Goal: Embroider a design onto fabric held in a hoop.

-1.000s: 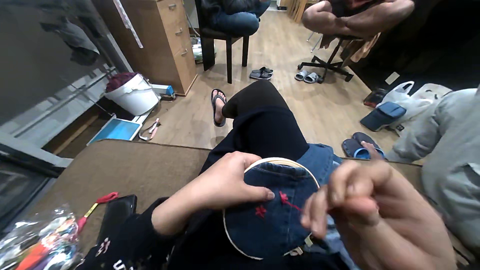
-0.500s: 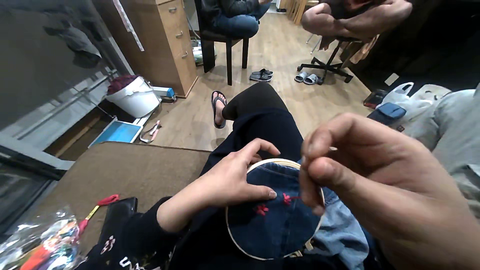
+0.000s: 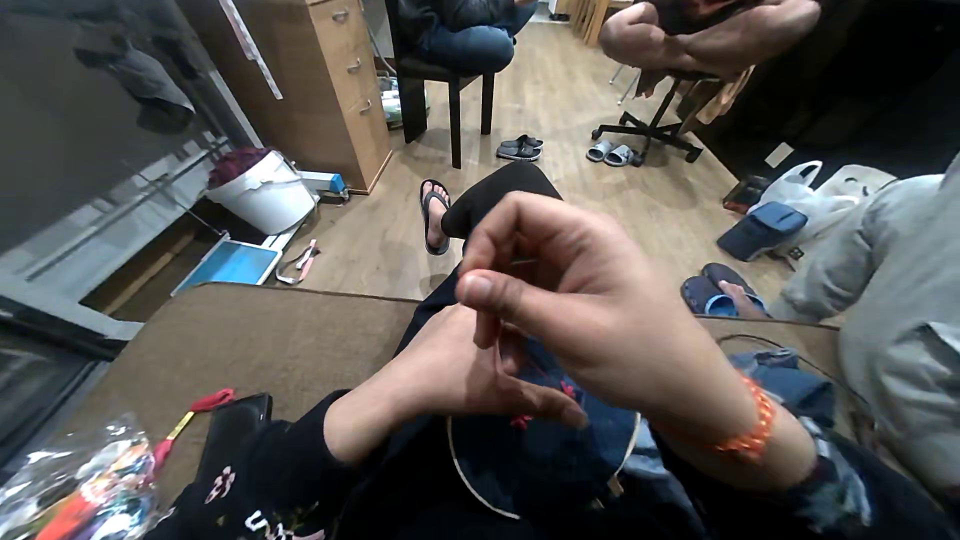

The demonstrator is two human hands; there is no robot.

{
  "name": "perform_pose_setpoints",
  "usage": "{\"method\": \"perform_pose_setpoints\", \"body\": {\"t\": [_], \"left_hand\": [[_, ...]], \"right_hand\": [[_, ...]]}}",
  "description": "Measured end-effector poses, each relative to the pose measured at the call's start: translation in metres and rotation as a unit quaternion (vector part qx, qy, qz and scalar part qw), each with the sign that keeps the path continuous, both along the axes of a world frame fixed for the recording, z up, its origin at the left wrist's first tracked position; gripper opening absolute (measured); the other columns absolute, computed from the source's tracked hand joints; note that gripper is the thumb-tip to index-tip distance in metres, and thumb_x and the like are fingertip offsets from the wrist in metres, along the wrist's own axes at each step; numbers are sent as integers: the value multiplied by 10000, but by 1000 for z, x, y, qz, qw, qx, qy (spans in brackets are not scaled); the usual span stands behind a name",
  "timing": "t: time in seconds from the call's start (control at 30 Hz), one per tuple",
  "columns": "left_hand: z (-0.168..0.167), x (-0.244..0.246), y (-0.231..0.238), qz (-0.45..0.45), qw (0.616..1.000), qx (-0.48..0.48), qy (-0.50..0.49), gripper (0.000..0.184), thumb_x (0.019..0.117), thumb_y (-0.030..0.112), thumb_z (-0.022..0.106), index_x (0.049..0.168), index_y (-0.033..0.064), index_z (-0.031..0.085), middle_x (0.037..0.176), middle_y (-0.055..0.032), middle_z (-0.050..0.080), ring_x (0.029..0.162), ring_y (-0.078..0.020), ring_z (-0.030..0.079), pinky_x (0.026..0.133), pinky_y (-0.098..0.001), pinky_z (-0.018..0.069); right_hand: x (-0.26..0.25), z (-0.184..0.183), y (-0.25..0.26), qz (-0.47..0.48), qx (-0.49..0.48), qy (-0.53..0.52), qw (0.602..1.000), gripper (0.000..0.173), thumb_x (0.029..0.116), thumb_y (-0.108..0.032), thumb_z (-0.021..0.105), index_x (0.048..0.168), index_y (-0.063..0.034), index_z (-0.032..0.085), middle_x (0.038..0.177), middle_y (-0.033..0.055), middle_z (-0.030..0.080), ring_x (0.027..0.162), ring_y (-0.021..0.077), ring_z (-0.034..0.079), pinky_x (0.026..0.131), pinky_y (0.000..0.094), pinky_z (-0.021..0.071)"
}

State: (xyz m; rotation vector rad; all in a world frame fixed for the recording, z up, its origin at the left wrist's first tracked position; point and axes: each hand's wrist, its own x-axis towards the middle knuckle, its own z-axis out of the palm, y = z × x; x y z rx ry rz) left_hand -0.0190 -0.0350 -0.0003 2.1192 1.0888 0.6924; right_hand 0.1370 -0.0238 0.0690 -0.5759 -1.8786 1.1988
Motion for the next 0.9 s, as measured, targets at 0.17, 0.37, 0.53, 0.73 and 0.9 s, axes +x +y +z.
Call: {"method": "perform_pose_setpoints", "body": {"t": [0.17, 0.37, 0.53, 0.73, 0.9], "left_hand": [[-10, -1, -6, 56, 990, 125, -17, 311, 810, 401, 797, 813, 107, 698, 734, 41, 661, 702, -5, 623, 629, -217, 515], [-1, 2, 16, 5, 991, -131, 9, 240, 776, 410, 858, 831, 223, 718, 688, 106, 644, 628, -11, 603, 550, -258, 507], [-1, 2, 20, -32, 972, -230, -38, 181, 794, 195, 865, 909, 123, 746, 740, 28, 717, 649, -43, 665, 580, -227, 556], [4, 7, 19, -41, 939, -327, -99, 290, 804, 27, 831, 1074, 62, 733, 899, -53, 764, 788, -122, 735, 711, -272, 624], [4, 8, 20, -38, 936, -335, -102, 307, 811, 28, 829, 1100, 62, 731, 907, -58, 768, 789, -132, 741, 714, -276, 632]], "right_hand": [[-11, -7, 4, 12, -38, -4, 999, 14, 1004, -16, 610, 1015, -19, 603, 797, 63, 651, 531, 101, 628, 451, 224, 567], [30, -17, 2, -40, 10, 23, 999, 87, 978, 11, 610, 1045, -31, 645, 839, 43, 680, 624, 97, 669, 525, 224, 599], [69, -54, -20, -122, 61, 2, 991, 151, 926, -89, 711, 1065, -143, 731, 946, -6, 688, 725, 101, 686, 635, 245, 633], [92, -99, -46, -212, 59, -3, 975, 82, 960, -278, 710, 1002, -208, 724, 900, -71, 676, 739, 35, 654, 655, 185, 588], [95, -103, -46, -176, -126, 184, 959, 128, 963, -314, 706, 1002, -193, 693, 856, -11, 672, 640, 22, 626, 575, 152, 551]]}}
